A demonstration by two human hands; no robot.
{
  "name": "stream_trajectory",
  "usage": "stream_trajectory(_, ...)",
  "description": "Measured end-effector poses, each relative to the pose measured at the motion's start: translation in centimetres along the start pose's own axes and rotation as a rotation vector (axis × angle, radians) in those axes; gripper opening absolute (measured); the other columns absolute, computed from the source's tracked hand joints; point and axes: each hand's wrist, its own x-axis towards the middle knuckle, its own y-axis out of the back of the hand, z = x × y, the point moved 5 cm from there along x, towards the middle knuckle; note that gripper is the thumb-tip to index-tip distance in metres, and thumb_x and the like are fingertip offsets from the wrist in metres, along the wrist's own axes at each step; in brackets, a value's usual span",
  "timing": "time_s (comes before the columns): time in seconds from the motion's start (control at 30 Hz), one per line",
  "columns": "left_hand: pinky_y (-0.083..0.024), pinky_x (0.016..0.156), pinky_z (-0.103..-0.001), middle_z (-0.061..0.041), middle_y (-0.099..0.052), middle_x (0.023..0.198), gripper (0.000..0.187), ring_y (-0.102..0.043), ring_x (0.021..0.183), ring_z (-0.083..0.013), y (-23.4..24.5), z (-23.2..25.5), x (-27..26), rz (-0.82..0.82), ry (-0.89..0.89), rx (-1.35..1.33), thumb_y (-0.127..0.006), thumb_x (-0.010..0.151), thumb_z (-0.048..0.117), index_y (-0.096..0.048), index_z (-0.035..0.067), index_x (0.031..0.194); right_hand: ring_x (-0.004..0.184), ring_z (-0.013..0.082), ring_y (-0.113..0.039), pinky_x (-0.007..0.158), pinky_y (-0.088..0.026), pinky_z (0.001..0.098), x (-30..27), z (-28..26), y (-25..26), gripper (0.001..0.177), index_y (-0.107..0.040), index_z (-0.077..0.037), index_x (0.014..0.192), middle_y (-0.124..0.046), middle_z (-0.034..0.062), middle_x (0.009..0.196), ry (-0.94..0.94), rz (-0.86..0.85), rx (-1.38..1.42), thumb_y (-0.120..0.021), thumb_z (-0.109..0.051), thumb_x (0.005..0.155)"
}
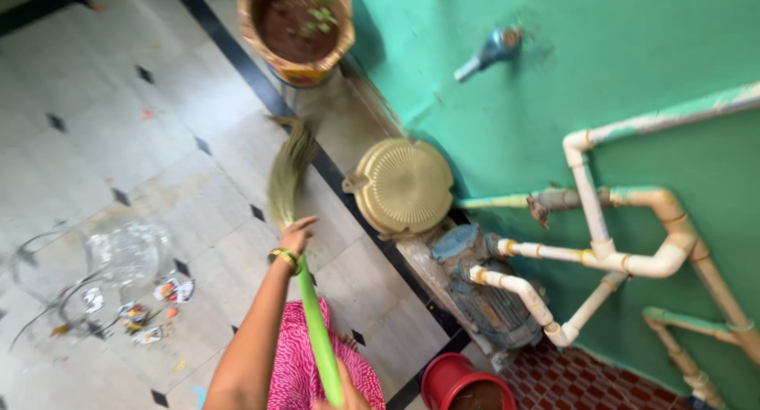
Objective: The person sweeps a tiled floor and a set of stairs using a broom. They gather scattered trash and dust into a pile, moving from the interior floor area to the exterior steps.
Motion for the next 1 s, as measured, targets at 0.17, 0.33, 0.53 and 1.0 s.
stream_trajectory(0.17,-0.039,0.110,-0.039,-0.025,-0.055,0.142,0.078,-0.052,0.133,-0.0334,16.4,1.0,-9.3,0.367,0.146,-0.260,-0.066,0.091,0.019,-0.027,0.004,0.157,0.059,0.0097,-0.053,0.046,-0.045,0.0291,6.0,-16.2,-6.6,0.034,-0.047,-0.017,0.125,-0.054,0.0029,0.083,-0.035,-0.212,0.443,-0.069,-0.012,0.099)
stream_trajectory(0.33,-0.037,0.114,-0.041,-0.027,-0.055,0.147,0.073,-0.052,0.138,-0.0353,25.3,2.5,-16.6,0.444,0.088,-0.068,-0.060,0.105,0.035,-0.032,0.001,0.163,0.055,0.0108,-0.051,0.044,-0.046,0.0320,4.4,-22.8,-16.1,0.026,-0.049,-0.020,0.115,-0.054,0.0011,0.079,-0.102,-0.091,0.635,-0.067,-0.020,0.097)
stream_trajectory(0.53,-0.046,0.086,-0.039,-0.016,-0.064,0.133,0.086,-0.059,0.125,-0.0313,28.6,1.0,-20.0,0.388,0.260,-0.547,-0.059,0.097,0.041,-0.015,0.010,0.164,0.050,0.0089,-0.049,0.046,-0.041,0.0253,18.3,-32.0,-22.1,0.031,-0.053,-0.021,0.074,-0.050,-0.0064,0.061,-0.019,-0.176,0.896,-0.070,-0.026,0.099)
stream_trajectory(1.0,-0.045,0.099,-0.041,-0.019,-0.067,0.130,0.059,-0.061,0.116,-0.0357,25.8,3.1,-27.2,0.529,0.153,-0.330,-0.050,0.105,0.041,-0.049,0.010,0.154,0.044,0.0130,-0.048,0.039,-0.043,0.0322,7.7,-34.3,-4.6,0.028,-0.052,-0.008,0.087,-0.052,0.0001,0.059,-0.415,-0.376,-0.180,-0.080,-0.012,0.092)
